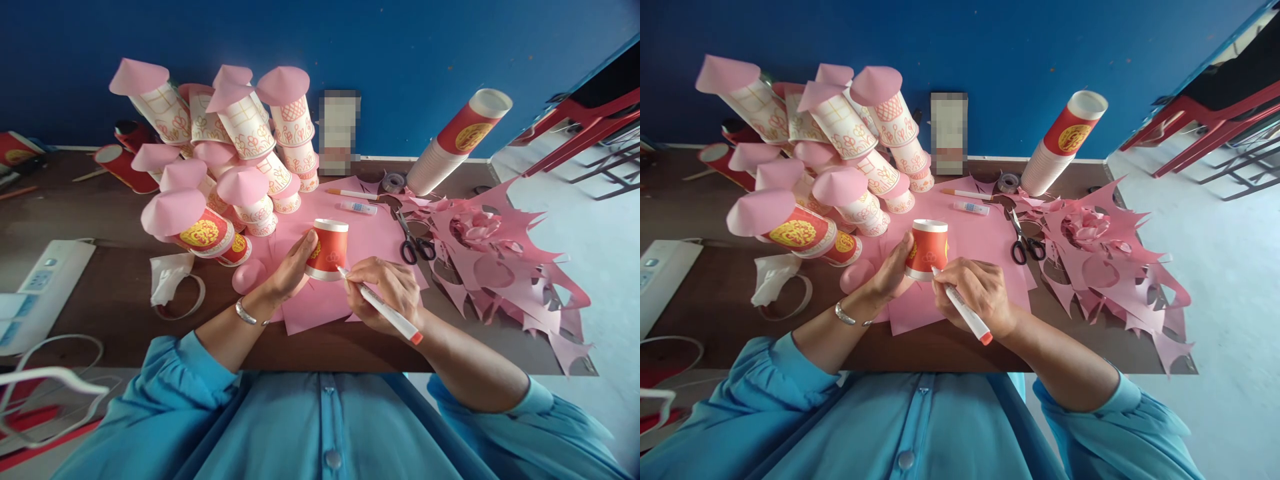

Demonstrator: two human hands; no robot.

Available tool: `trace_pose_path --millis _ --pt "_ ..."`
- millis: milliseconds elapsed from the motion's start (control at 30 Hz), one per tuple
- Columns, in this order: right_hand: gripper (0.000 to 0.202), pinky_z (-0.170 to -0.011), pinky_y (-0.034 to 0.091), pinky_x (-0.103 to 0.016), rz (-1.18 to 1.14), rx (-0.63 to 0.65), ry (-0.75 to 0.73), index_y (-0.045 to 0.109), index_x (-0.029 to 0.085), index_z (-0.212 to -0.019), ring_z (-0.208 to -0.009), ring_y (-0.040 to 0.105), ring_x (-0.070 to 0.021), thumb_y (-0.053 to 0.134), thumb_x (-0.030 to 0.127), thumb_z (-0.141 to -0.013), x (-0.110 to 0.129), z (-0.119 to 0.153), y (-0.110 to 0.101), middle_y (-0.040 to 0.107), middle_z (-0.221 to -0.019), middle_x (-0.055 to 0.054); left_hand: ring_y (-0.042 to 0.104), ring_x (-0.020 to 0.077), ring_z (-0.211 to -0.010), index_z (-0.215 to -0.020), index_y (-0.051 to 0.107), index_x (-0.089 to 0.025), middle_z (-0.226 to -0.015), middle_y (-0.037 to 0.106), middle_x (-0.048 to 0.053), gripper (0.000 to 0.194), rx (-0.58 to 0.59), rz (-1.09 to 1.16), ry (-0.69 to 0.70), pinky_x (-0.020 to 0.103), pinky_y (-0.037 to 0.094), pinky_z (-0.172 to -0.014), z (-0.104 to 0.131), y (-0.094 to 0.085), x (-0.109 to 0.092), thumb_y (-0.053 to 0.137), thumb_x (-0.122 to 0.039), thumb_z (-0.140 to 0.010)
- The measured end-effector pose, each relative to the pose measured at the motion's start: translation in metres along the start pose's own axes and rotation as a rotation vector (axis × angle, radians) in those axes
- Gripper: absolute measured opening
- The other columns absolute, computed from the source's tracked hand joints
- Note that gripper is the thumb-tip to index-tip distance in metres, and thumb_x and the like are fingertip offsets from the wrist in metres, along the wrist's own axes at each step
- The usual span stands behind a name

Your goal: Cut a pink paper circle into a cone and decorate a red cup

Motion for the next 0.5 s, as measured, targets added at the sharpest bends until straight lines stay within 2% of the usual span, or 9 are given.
trace_pose_path --millis 200,500 --pt "0.018 -0.056 0.057 -0.023 -0.005 -0.007 -0.009 0.057 0.021 -0.095 -0.059 0.07 -0.0138 0.063 0.005 -0.089 0.0 -0.0002 0.0022 0.071 -0.072 0.0 0.065 0.0265 -0.114 -0.109 0.069 -0.016 -0.108 0.072 0.009 0.055 0.003 0.013 0.006 0.042 0.054 -0.102 0.0009 0.0029 -0.0023 0.064 -0.068 -0.092" --pt "0.017 -0.057 0.058 -0.024 -0.004 -0.007 0.0 0.057 0.021 -0.094 -0.06 0.071 -0.014 0.063 0.006 -0.091 -0.0015 0.0012 0.004 0.071 -0.072 -0.001 0.066 0.0291 -0.114 -0.102 0.072 -0.018 -0.103 0.072 0.009 0.046 -0.017 0.022 0.001 0.041 0.058 -0.094 0.0013 0.006 -0.0059 0.066 -0.063 -0.093"
Point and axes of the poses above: each hand's wrist, its own z-axis away from the middle knuckle, its own y-axis out of the palm, x = y × z, the point moved 3 cm from there along -z, towards the middle knuckle
